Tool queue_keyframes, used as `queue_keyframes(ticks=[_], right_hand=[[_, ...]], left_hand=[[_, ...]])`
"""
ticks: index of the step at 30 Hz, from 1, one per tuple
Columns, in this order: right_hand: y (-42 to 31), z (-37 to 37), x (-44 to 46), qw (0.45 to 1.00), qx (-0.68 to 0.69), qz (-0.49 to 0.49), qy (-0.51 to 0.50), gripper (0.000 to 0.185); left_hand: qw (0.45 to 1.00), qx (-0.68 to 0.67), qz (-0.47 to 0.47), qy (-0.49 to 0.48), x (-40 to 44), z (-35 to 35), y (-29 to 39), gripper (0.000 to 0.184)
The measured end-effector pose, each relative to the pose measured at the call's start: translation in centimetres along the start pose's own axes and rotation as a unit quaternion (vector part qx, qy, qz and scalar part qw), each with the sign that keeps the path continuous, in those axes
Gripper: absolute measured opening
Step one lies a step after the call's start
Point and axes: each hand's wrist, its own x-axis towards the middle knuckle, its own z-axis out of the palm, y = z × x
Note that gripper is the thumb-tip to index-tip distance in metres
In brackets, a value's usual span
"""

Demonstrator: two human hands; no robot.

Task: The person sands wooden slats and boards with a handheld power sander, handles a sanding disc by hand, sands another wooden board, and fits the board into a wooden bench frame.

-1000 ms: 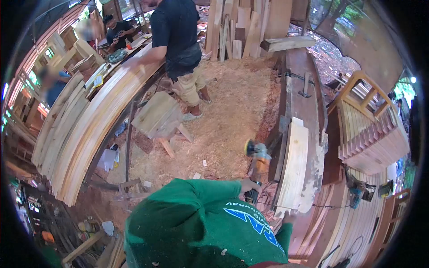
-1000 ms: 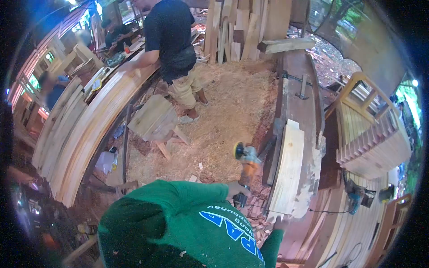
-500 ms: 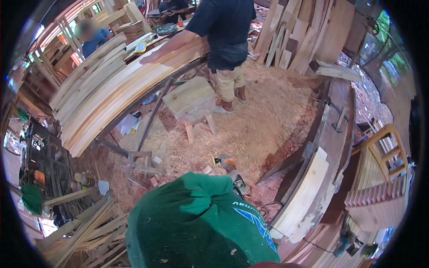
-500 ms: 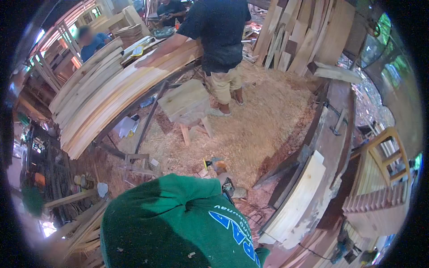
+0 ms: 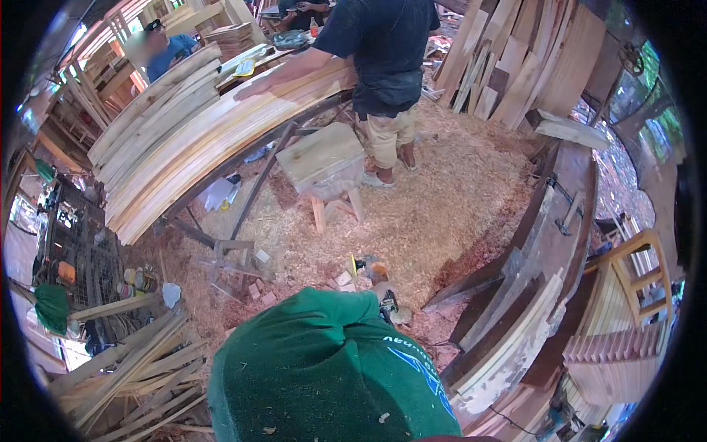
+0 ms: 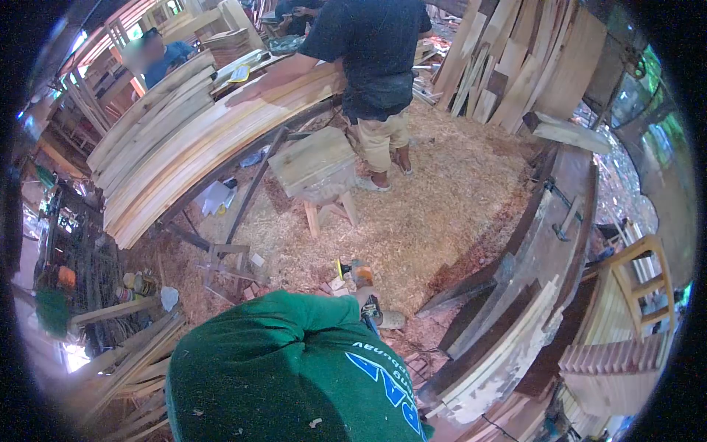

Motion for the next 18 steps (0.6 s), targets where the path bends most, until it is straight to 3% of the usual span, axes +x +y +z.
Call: queue_keyframes(ticks=[4,12,18], right_hand=[[-0.3,-0.5,-0.1,1.000,0.004,0.000,-0.001,0.038],[0.7,-1.8,-1.6,0.999,0.034,-0.010,0.014,0.036],[0.8,-5.4,-10.0,0.992,0.100,0.060,0.053,0.035]], left_hand=[[0.999,0.010,-0.003,-0.038,0.0,0.5,0.2,0.018],[0.999,0.047,-0.014,-0.024,-2.0,2.2,1.8,0.018],[0.988,0.117,-0.051,-0.082,-0.6,0.3,1.0,0.017]])
